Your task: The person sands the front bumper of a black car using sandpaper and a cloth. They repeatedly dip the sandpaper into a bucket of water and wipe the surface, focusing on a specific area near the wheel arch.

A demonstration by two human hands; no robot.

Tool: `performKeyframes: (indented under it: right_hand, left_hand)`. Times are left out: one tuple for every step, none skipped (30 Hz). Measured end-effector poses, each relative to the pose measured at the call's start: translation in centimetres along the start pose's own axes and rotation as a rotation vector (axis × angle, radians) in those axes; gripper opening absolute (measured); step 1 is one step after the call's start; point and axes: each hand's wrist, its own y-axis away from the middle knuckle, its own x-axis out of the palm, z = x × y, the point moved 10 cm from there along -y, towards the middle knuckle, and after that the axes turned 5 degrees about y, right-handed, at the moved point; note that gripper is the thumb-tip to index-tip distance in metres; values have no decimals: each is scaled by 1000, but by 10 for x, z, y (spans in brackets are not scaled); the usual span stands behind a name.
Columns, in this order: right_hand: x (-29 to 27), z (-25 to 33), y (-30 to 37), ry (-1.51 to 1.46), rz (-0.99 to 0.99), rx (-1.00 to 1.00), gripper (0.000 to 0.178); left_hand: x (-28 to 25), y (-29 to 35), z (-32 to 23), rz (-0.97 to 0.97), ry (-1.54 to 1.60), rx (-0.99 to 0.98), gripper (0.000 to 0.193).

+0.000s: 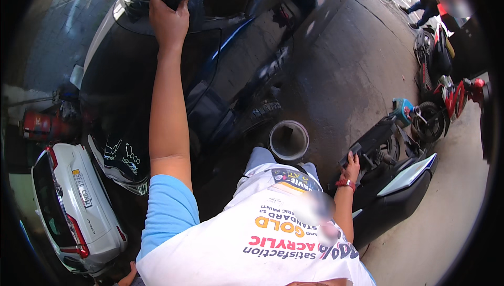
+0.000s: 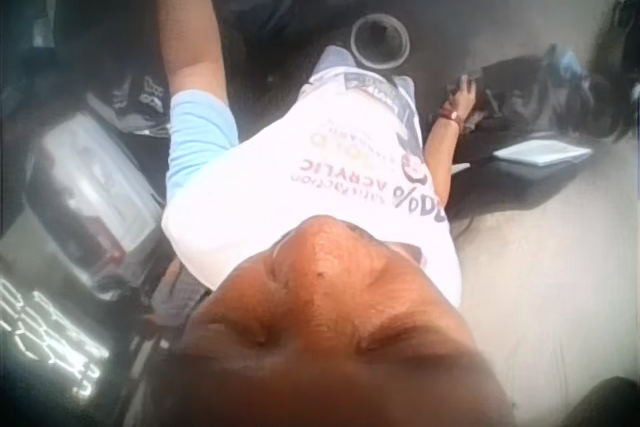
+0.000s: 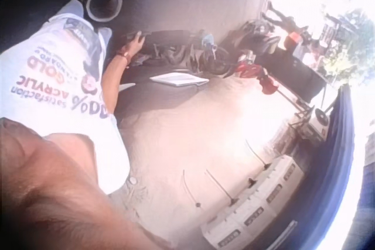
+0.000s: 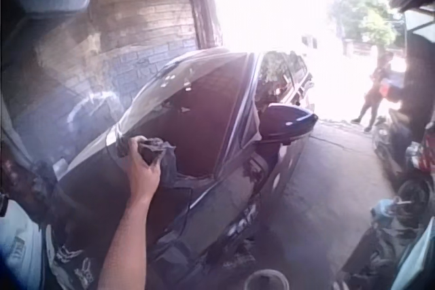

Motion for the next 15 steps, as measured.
performKeyframes:
  right_hand:
    - [14, -2, 5, 1, 30, 3, 61]
    - [28, 2, 17, 42, 20, 1, 61]
    - [40, 6, 26, 82, 5, -3, 62]
    - [48, 4, 26, 93, 42, 12, 63]
    - [55, -2, 28, 97, 79, 27, 64]
    - [59, -2, 39, 71, 60, 49, 62]
    - [66, 5, 55, 39, 37, 65, 59]
    - [65, 9, 66, 1, 2, 72, 57]
    - [62, 1, 70, -54, -11, 79, 55]
    - [63, -7, 71, -104, -4, 91, 53]
    - [63, -15, 71, -152, 6, 100, 51]
    - [66, -25, 70, -235, 40, 132, 50]
    - [68, -38, 69, -317, 74, 163, 50]
    - [70, -49, 71, -406, 109, 197, 50]
    - [77, -54, 75, -448, 132, 248, 50]
  left_hand:
    - [12, 7, 14, 57, -29, 22, 56]
    - [25, 21, 30, 124, -53, 39, 59]
    - [56, 44, 55, 367, -89, 9, 74]
    - [82, 73, 70, 593, -194, -45, 80]
    - [102, 108, 80, 819, -301, -82, 85]
    - [118, 142, 90, 1042, -413, -108, 91]
    - [129, 146, 89, 1031, -385, -128, 101]
    - [139, 140, 70, 882, -296, -112, 99]
    - [138, 138, 50, 734, -215, -109, 97]
    - [127, 138, 34, 583, -157, -118, 95]
    - [119, 146, 8, 505, -19, -63, 90]
    - [109, 155, -21, 425, 113, -12, 84]
    - [106, 179, -45, 390, 164, 10, 67]
    - [115, 211, -60, 483, 256, -30, 62]
    - [128, 251, -72, 604, 320, -82, 60]
